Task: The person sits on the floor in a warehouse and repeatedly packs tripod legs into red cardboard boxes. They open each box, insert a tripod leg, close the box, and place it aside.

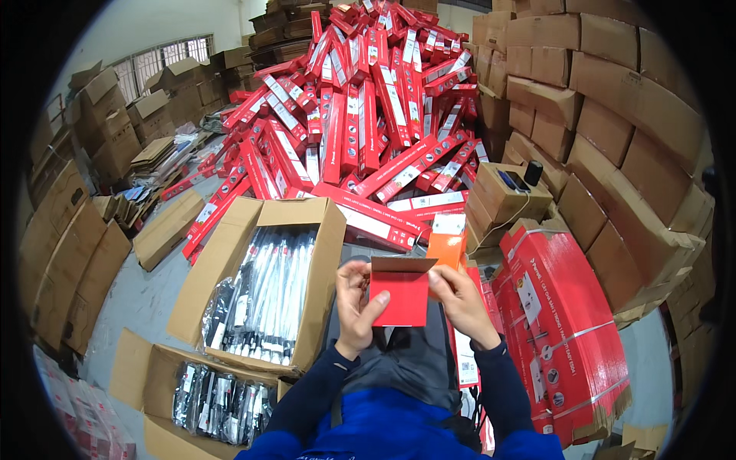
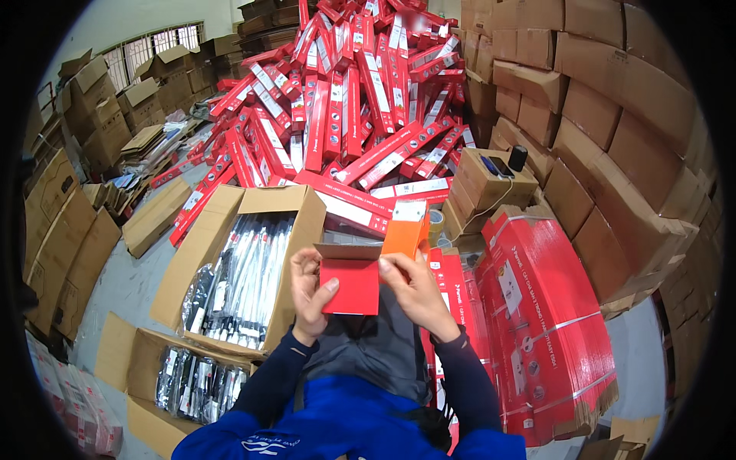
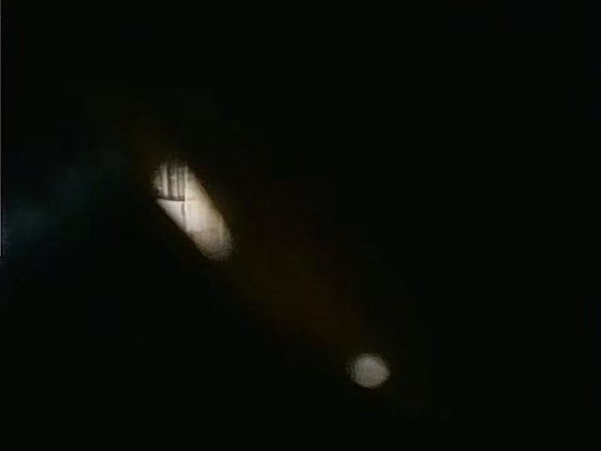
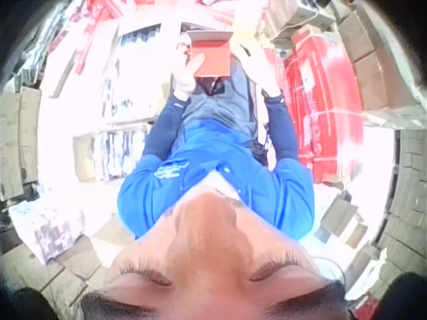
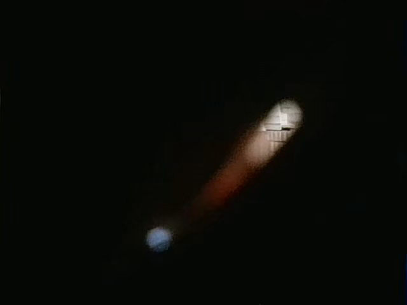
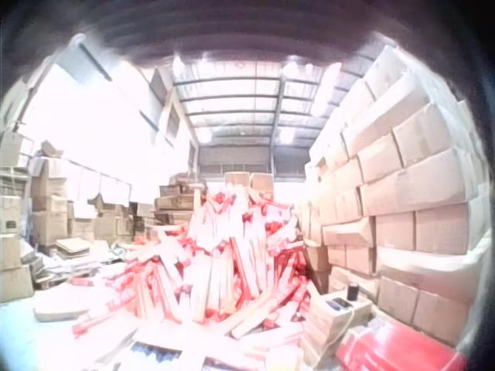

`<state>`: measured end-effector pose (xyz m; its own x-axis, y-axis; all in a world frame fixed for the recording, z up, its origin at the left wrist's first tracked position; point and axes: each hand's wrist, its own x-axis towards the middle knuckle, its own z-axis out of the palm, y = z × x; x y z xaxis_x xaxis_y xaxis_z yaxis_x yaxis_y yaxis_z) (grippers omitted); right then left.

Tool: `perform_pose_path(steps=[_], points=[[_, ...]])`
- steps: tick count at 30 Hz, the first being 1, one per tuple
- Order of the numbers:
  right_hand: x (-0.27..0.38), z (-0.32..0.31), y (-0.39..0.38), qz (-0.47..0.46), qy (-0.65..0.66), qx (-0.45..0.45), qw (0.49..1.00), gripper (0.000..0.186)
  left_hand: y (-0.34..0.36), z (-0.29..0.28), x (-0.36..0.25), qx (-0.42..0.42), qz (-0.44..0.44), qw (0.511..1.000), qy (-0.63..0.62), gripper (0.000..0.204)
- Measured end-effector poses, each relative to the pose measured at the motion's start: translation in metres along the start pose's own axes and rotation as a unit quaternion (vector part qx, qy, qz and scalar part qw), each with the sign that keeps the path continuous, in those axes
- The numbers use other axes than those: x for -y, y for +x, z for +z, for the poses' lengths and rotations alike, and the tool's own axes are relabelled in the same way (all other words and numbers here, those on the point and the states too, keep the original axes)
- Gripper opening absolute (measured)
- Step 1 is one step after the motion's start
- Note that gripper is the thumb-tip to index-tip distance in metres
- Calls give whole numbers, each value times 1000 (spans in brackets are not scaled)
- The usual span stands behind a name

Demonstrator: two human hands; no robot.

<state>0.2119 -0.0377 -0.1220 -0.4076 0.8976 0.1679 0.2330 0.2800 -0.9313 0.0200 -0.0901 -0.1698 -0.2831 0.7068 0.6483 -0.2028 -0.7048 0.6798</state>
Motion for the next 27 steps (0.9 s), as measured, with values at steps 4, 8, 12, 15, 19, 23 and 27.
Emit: perform_pose_path(steps=[4,8,12,15,19,23,27], points=[[12,-5,1,-113,129,-18,985,64,6,-4,-6,-28,-87,993,-75,35],[56,-17,0,-149,291,-58,943,83,-4,-17,8,52,32,996,-62,18],[88,-26,-6,-195,241,107,945,78,-19,-14,12,-1,37,998,53,74],[99,-25,-14,-204,-53,224,951,72,-13,-10,-12,-13,-58,998,-27,98],[109,-28,-21,-153,-123,267,944,67,4,-22,-69,125,-50,983,129,108],[116,-26,-21,-139,-110,287,942,65,-6,-18,-90,54,-224,973,25,67],[126,-31,-19,-136,-185,293,928,63,-21,-26,-77,31,-142,975,166,31]])
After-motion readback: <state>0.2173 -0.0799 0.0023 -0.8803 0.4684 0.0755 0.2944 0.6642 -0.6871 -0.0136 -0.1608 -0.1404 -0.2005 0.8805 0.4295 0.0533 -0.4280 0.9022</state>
